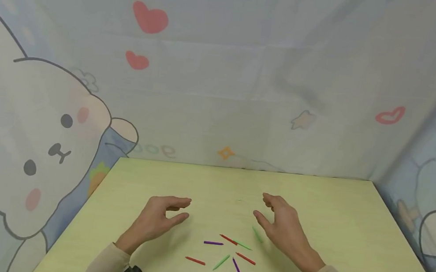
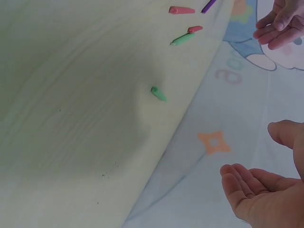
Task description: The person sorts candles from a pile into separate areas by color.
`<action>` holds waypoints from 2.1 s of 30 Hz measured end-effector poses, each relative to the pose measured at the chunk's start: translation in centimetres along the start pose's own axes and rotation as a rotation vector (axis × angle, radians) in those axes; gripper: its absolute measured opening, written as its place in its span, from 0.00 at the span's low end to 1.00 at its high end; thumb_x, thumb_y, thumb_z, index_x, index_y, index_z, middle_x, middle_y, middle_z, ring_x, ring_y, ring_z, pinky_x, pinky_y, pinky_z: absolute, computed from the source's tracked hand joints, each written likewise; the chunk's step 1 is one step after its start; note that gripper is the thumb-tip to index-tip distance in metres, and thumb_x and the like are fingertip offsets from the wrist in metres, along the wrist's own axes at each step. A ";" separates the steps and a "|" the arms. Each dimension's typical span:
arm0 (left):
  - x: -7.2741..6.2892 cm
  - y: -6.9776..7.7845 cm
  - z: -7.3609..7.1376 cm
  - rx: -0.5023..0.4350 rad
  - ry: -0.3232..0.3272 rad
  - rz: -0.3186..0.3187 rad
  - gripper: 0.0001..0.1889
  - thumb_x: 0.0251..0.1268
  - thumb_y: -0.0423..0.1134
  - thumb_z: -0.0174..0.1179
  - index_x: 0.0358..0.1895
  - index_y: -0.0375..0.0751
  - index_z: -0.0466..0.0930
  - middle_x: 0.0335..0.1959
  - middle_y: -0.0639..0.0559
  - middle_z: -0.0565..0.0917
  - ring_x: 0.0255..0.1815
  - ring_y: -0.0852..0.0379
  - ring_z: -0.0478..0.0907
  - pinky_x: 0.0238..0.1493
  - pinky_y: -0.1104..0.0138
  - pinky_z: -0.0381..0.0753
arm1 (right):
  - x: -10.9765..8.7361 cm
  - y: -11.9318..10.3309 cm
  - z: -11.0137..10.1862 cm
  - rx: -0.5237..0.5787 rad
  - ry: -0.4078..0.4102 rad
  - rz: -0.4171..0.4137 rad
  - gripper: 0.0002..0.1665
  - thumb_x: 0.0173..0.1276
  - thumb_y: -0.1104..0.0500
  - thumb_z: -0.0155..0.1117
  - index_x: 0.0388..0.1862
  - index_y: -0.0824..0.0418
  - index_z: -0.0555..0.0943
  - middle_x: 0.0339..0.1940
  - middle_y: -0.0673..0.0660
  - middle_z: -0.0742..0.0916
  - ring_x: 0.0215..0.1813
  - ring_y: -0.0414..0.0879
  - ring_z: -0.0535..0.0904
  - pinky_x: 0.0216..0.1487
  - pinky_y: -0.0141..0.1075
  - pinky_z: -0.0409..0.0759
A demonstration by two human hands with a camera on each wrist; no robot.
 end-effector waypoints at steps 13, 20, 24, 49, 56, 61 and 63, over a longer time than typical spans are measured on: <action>-0.1 0.3 0.8 -0.039 0.001 0.011 0.19 0.73 0.34 0.75 0.63 0.35 0.90 0.60 0.43 0.92 0.57 0.40 0.92 0.59 0.49 0.91 | -0.6 -1.1 0.2 -0.018 0.003 -0.042 0.29 0.71 0.62 0.82 0.67 0.70 0.84 0.54 0.61 0.93 0.53 0.56 0.91 0.52 0.53 0.91; 0.1 0.3 1.9 -0.063 -0.037 0.009 0.19 0.73 0.35 0.75 0.64 0.34 0.89 0.61 0.42 0.91 0.58 0.39 0.91 0.60 0.46 0.90 | -1.3 -2.0 0.3 -0.006 -0.027 0.002 0.25 0.71 0.62 0.82 0.64 0.65 0.86 0.51 0.56 0.93 0.51 0.52 0.91 0.52 0.52 0.91; 0.3 0.1 2.9 -0.070 -0.073 0.002 0.18 0.73 0.35 0.75 0.63 0.35 0.90 0.61 0.43 0.92 0.59 0.40 0.91 0.60 0.47 0.90 | -1.9 -2.7 0.6 0.021 -0.049 0.007 0.22 0.72 0.61 0.81 0.62 0.61 0.87 0.49 0.49 0.93 0.50 0.49 0.90 0.52 0.51 0.90; 2.2 1.2 8.2 0.112 -0.268 0.050 0.17 0.66 0.35 0.80 0.57 0.38 0.94 0.51 0.49 0.92 0.52 0.56 0.87 0.56 0.67 0.87 | -5.4 -3.3 4.6 0.131 -0.464 0.052 0.15 0.68 0.54 0.85 0.41 0.57 0.84 0.35 0.45 0.83 0.36 0.34 0.74 0.38 0.32 0.79; 2.6 0.9 9.0 0.175 -0.284 0.067 0.16 0.64 0.34 0.80 0.56 0.39 0.95 0.50 0.51 0.93 0.54 0.57 0.88 0.61 0.65 0.87 | -5.5 -3.6 5.2 0.094 -0.456 0.063 0.15 0.65 0.58 0.85 0.38 0.57 0.83 0.33 0.45 0.83 0.35 0.34 0.73 0.37 0.33 0.79; 2.6 1.1 8.8 0.148 -0.293 0.092 0.09 0.66 0.31 0.78 0.48 0.42 0.97 0.44 0.55 0.94 0.48 0.62 0.87 0.56 0.69 0.87 | -5.3 -3.8 5.3 0.097 -0.471 0.054 0.10 0.67 0.65 0.82 0.36 0.58 0.85 0.33 0.46 0.86 0.34 0.34 0.77 0.37 0.31 0.81; 2.6 1.2 8.8 0.135 -0.302 0.107 0.06 0.67 0.30 0.78 0.44 0.43 0.97 0.41 0.57 0.94 0.45 0.65 0.86 0.53 0.71 0.86 | -5.3 -3.7 5.4 0.087 -0.465 0.034 0.09 0.67 0.67 0.80 0.35 0.58 0.87 0.32 0.46 0.87 0.34 0.34 0.78 0.37 0.31 0.82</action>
Point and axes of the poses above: each hand's wrist, its own x-axis towards the middle knuckle, its own z-axis out of the palm, y = z × x, the point moved 1 cm from there along x, towards the middle knuckle
